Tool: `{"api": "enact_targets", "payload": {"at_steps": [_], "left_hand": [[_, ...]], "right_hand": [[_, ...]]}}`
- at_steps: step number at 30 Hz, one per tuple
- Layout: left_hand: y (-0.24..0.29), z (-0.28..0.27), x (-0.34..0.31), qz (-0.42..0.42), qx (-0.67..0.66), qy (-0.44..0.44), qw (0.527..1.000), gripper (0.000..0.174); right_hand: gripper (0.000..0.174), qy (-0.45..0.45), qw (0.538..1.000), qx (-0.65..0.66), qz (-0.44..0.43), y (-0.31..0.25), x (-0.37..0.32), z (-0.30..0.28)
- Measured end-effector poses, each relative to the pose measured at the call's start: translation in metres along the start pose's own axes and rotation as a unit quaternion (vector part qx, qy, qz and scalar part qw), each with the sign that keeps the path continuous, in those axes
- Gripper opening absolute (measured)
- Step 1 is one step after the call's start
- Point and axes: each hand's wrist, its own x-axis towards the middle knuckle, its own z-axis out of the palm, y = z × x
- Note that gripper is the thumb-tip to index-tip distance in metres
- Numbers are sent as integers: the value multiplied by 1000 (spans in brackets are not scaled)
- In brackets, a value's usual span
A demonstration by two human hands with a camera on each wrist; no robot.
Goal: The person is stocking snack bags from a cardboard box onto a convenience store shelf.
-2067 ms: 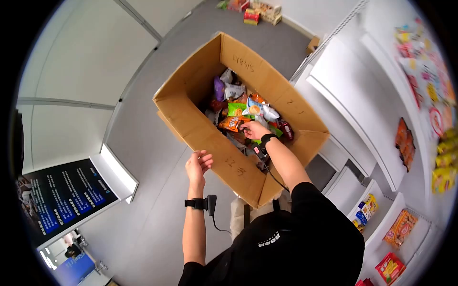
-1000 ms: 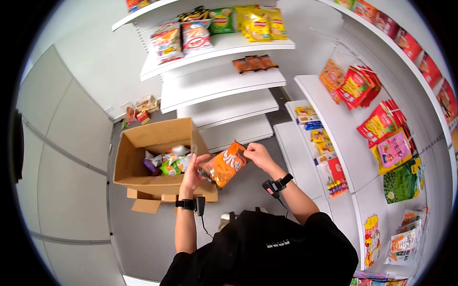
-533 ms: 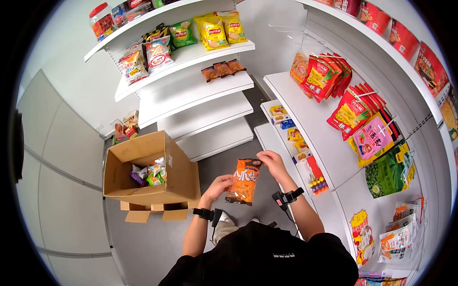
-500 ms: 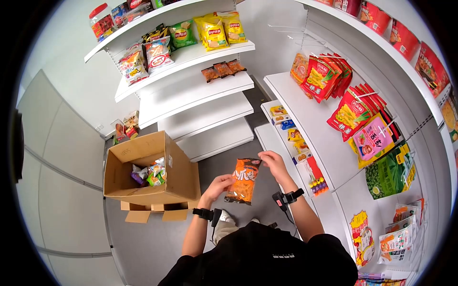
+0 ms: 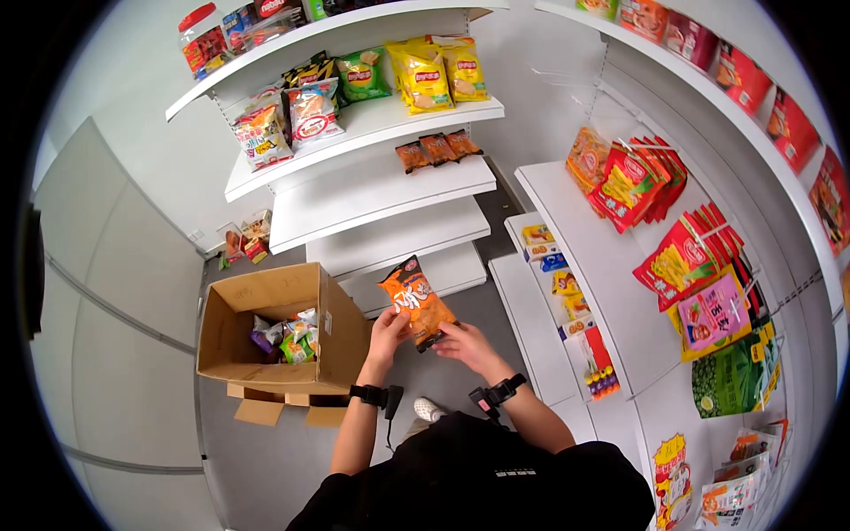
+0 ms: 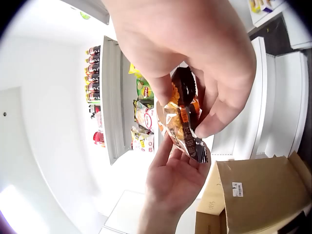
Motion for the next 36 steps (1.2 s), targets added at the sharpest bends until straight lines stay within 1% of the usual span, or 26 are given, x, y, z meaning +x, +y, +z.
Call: {"api": "enact_targets", "payload": {"at_steps": [2, 5, 8, 10, 11, 13, 14, 15, 16, 19, 21, 22, 25, 26, 29, 30, 31, 32, 33, 34, 36], "left_hand": [[6, -15, 18, -8, 4, -6, 1000, 22], [11, -41, 49, -21, 24, -37, 999, 31], [17, -59, 77, -14, 35, -38, 999, 40], [29, -67, 81, -17, 63, 0, 998, 43], [40, -72, 86, -13, 79, 20, 997, 44], [51, -89, 99, 2, 68, 21, 997, 43], [53, -98, 106, 14, 61, 24, 998, 42], [54, -107, 112, 25, 53, 28, 998, 41], [60, -111, 117, 34, 47, 44, 997, 38], [80, -122, 127, 82, 31, 70, 994, 39], [90, -129, 137, 116, 12, 93, 989, 34], [93, -134, 143, 130, 10, 105, 986, 33], [99, -146, 166, 165, 6, 132, 977, 30], [96, -149, 174, 174, 5, 139, 975, 30], [76, -161, 193, 186, -4, 145, 972, 29], [68, -163, 194, 184, -6, 145, 972, 29], [62, -165, 195, 185, -8, 142, 972, 29], [53, -170, 200, 183, -13, 137, 973, 28], [45, -175, 204, 179, -13, 140, 974, 28], [40, -179, 207, 178, -14, 142, 974, 28], [37, -188, 209, 175, -8, 147, 973, 29]], "right_hand": [[37, 5, 1000, 1, 0, -2, 23, 6], [33, 17, 1000, -6, -9, -3, 65, 11], [28, 34, 999, 8, -26, -5, 112, 13], [24, 56, 998, 17, -22, -15, 141, 15], [24, 52, 998, 25, -16, -24, 158, 16], [25, 45, 998, 40, -3, -43, 191, 12], [24, 19, 999, 43, 8, -51, 213, 4], [25, 16, 999, 37, 18, -59, 238, -2], [26, 27, 999, 37, 24, -68, 262, -6], [31, 41, 998, 29, 41, -92, 349, -19], [31, 60, 995, 30, 69, -113, 394, -17], [30, 55, 994, 37, 83, -121, 420, -21], [30, 80, 993, 54, 72, -136, 481, -24], [30, 82, 993, 61, 60, -139, 498, -24], [29, 42, 996, 72, 25, -149, 555, -33], [28, 47, 995, 86, 6, -152, 573, -35], [30, 80, 991, 105, -27, -158, 565, -22], [30, 10, 992, -18, -124, -155, 588, -38], [30, -19, 976, -99, -195, -153, 608, -53], [30, -39, 947, -171, -269, -149, 638, -75], [29, -11, 979, -11, -201, -166, 600, -34]]}}
